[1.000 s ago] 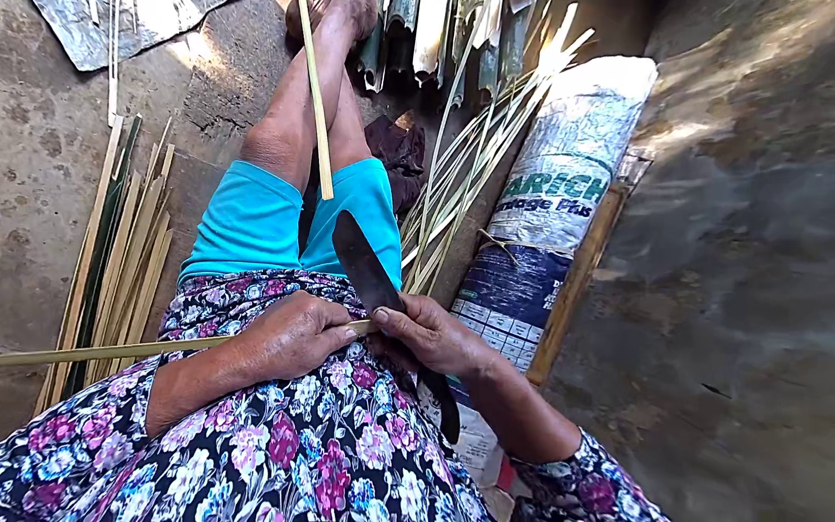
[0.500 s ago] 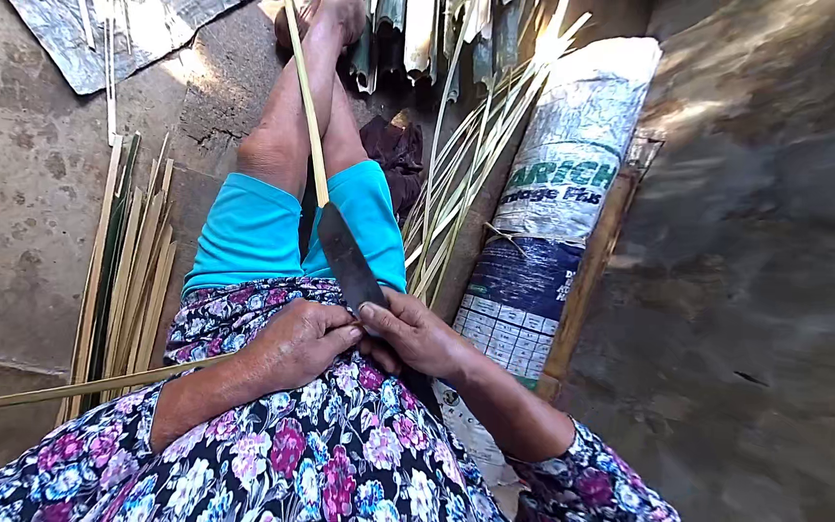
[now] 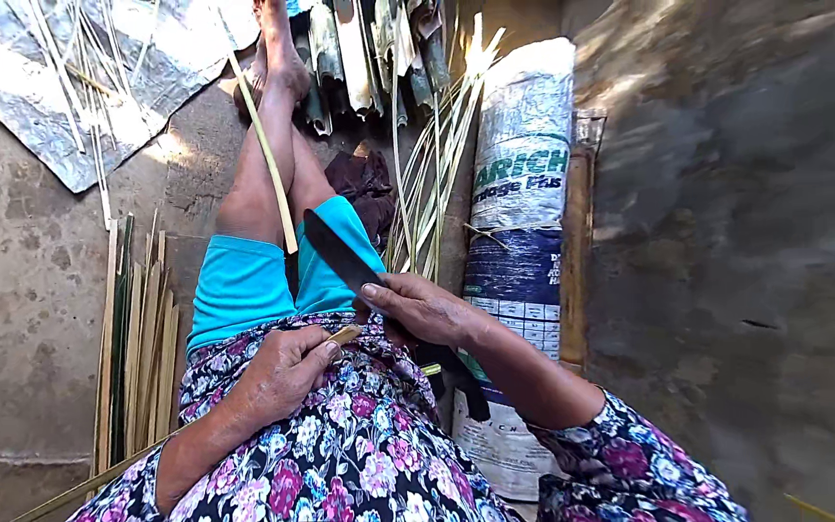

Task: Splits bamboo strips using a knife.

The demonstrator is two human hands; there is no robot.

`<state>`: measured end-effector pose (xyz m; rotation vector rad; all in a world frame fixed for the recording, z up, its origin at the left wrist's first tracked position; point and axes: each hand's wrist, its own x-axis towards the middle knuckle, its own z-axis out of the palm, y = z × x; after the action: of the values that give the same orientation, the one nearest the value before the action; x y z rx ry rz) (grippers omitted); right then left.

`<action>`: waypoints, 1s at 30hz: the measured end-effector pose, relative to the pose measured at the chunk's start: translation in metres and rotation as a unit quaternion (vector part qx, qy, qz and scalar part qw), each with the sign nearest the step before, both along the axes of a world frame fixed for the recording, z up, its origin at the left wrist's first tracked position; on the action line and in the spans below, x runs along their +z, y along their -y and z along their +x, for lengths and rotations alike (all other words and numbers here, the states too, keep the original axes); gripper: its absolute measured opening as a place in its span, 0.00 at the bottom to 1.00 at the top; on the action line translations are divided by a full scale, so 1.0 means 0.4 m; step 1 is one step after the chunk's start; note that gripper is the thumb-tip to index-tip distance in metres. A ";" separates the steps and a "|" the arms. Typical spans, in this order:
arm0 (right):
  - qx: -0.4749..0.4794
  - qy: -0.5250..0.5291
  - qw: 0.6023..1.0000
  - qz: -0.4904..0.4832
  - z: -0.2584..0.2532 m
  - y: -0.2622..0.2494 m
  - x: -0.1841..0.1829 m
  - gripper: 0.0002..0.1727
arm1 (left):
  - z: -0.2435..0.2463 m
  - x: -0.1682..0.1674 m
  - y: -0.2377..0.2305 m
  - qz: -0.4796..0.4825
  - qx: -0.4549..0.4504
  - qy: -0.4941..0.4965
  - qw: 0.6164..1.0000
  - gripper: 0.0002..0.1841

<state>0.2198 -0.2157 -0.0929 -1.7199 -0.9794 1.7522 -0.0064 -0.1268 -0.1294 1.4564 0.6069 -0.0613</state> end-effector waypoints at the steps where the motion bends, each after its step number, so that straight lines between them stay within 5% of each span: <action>1: -0.002 0.001 1.000 0.005 0.004 0.007 0.001 0.21 | 0.000 -0.001 0.001 -0.002 0.002 0.003 1.000 0.14; 18: 0.073 -0.061 0.995 0.000 -0.008 0.028 0.005 0.18 | 0.002 -0.008 0.011 0.007 -0.007 0.024 1.000 0.14; 30: 0.151 0.056 0.984 0.072 -0.031 0.040 0.003 0.18 | 0.008 -0.010 0.023 0.008 -0.023 0.003 1.000 0.15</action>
<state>0.2072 -0.2317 -0.0917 -1.6610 -1.4457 1.7271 -0.0030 -0.1361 -0.1332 1.4857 0.5697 -0.0883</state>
